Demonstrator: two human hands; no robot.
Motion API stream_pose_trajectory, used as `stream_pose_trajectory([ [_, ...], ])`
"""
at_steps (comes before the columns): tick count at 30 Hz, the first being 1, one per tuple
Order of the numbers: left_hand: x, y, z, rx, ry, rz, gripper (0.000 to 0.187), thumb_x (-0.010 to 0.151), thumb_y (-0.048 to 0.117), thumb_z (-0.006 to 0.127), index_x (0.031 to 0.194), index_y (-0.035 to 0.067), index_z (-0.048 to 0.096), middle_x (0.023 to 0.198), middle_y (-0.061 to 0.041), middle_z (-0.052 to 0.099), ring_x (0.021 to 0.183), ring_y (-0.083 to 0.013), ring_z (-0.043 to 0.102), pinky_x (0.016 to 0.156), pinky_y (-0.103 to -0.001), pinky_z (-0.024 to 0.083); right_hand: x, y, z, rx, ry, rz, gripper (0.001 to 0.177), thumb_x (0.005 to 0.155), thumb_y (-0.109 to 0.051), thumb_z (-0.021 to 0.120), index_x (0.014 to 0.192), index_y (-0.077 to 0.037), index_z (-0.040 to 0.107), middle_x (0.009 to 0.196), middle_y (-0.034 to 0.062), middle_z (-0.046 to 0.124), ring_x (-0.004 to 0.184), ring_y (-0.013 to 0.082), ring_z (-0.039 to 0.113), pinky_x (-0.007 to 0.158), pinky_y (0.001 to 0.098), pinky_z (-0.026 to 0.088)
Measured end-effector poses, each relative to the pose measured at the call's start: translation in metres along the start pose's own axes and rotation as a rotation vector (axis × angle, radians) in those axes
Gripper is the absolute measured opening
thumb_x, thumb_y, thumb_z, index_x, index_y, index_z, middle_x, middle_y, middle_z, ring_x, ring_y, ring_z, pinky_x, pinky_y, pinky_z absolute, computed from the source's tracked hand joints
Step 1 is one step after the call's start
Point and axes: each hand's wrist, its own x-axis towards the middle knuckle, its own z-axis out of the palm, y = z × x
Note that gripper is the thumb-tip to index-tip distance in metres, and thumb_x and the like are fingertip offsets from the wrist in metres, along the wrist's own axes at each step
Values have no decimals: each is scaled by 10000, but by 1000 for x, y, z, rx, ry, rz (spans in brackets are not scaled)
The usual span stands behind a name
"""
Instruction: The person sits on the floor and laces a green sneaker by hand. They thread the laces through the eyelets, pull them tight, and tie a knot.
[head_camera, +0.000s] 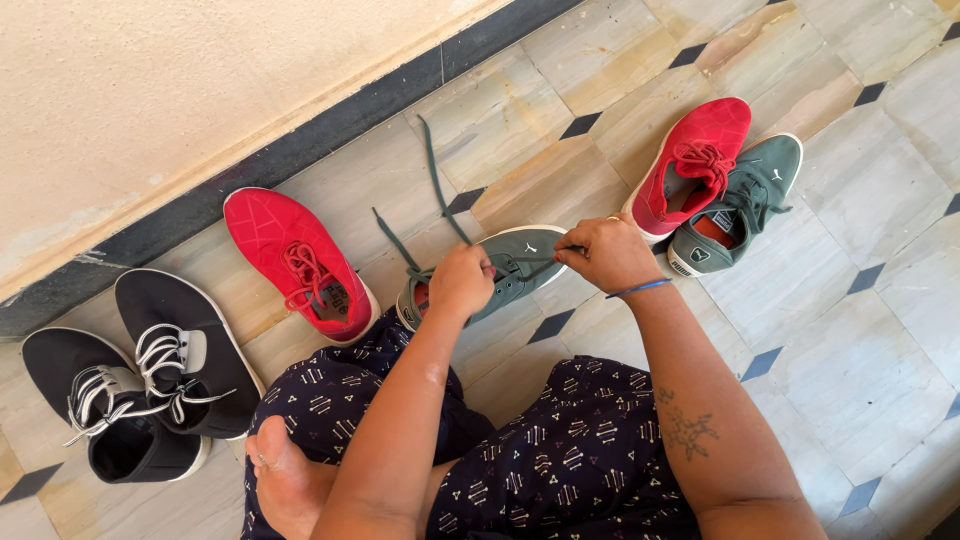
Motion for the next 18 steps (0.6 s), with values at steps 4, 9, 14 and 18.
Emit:
stream_pose_trajectory([
  [4,14,-3,14,-517,-45,-198,129,942,214,663,940,85,651,895,-94,725,883,-262,707,817,-389,549,-1,11,10,5,-54,16,148,827,-329,763,835,-190,816,794,20,754,809,242,701,1082,466,359],
  [9,28,-20,36,-1324,-83,-332,129,1057,222,495,1026,108,544,874,-25,683,866,-188,704,904,-360,516,-1,20,27,-4,-113,43,166,798,-350,786,876,-208,820,861,21,764,902,255,694,1077,499,397],
  [14,24,-20,50,-1667,110,-406,121,1058,228,525,987,131,526,681,11,445,610,-146,469,789,-417,537,2,17,42,-45,-161,62,169,790,-355,788,904,-236,827,907,10,767,1001,248,677,1151,521,344],
  [18,15,-6,43,-1744,156,-417,145,1055,250,523,959,144,501,643,14,409,549,-137,395,631,-381,457,3,16,50,-87,-241,93,149,789,-352,786,903,-267,830,906,4,767,1072,248,652,1184,537,304],
])
